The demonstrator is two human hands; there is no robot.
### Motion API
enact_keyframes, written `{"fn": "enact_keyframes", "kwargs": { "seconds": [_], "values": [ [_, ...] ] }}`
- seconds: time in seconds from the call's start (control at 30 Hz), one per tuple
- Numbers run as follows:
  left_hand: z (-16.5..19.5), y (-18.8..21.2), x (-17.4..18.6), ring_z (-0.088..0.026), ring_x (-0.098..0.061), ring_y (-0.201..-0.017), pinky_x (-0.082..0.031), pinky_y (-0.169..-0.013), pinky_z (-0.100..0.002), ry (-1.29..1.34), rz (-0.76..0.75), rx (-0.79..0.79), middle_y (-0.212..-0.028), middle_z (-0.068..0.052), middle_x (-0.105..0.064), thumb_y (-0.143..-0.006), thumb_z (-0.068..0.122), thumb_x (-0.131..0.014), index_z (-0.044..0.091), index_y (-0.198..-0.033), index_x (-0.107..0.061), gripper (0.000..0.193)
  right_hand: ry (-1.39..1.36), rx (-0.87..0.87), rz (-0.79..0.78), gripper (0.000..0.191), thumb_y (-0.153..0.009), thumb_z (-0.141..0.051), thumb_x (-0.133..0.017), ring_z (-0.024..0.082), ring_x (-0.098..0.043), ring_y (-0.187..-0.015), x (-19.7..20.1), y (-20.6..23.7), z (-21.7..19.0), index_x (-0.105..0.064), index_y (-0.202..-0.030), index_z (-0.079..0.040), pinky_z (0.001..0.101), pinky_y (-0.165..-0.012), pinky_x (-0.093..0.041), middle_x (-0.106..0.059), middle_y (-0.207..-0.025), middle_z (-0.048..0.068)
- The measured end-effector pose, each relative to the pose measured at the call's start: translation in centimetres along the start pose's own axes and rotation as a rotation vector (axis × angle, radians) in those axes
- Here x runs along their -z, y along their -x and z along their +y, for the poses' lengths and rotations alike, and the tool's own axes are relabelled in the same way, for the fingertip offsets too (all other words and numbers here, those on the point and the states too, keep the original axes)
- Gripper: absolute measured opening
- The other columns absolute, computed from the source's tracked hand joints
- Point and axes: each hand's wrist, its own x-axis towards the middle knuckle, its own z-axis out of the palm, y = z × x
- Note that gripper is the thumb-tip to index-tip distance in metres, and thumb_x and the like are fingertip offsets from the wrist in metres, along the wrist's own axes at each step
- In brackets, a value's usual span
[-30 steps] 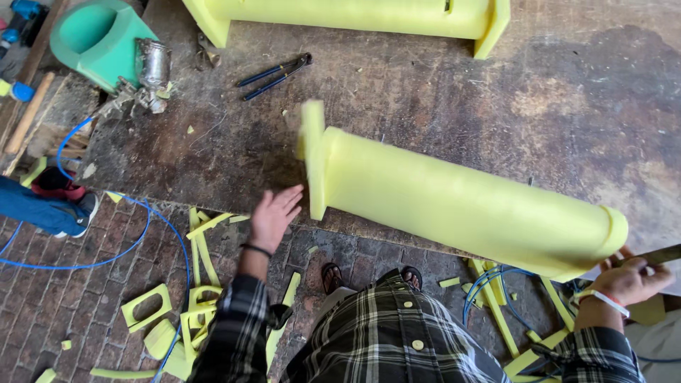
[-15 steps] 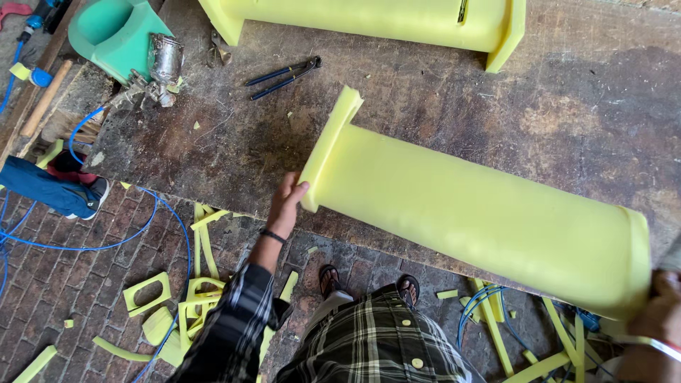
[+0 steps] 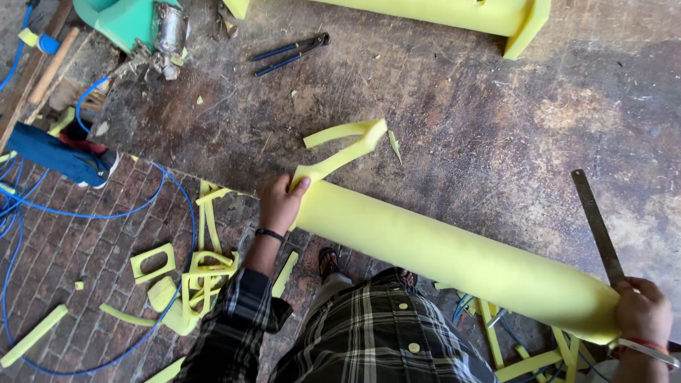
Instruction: The person uses a metal file to shape and smooth the edges of a yellow foam piece mounted on a metal frame. The person repeatedly files the foam, removes loose pieces, and repositions the foam to work on different sides.
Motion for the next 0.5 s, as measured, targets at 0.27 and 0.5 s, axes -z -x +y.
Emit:
{"fn": "enact_keyframes", "kwargs": {
  "seconds": [0.27,0.5],
  "values": [
    [1.2,-0.2,0.9,-0.026,-0.068,-0.093,-0.055,-0.077,-0.042,-0.066,0.104,-0.045,-0.104,-0.009,-0.070,-0.098,0.046,-0.067,0.012,-0.112,-0.073,0.037,-0.381,-0.162,-0.418,0.025,-0.103,-0.007,-0.064,0.018,-0.060,-0.073,-1.8,-0.2,-10.7,-0.073,-0.124,0.003,0.0324,-0.062,-0.049,-0.071,-0.096,0.014],
    [2.0,0.9,2.4,-0.019,-0.074,-0.099,-0.059,-0.082,-0.033,0.097,0.157,-0.303,-0.118,-0.008,-0.075,-0.088,0.012,-0.079,0.016,-0.123,-0.073,0.036,-0.477,-0.450,-1.256,0.042,-0.093,-0.008,-0.061,0.013,-0.061,-0.059,-9.5,2.0,-22.8,-0.066,-0.133,0.003,0.0259,-0.052,-0.053,-0.074,-0.083,0.011]
  ]
}}
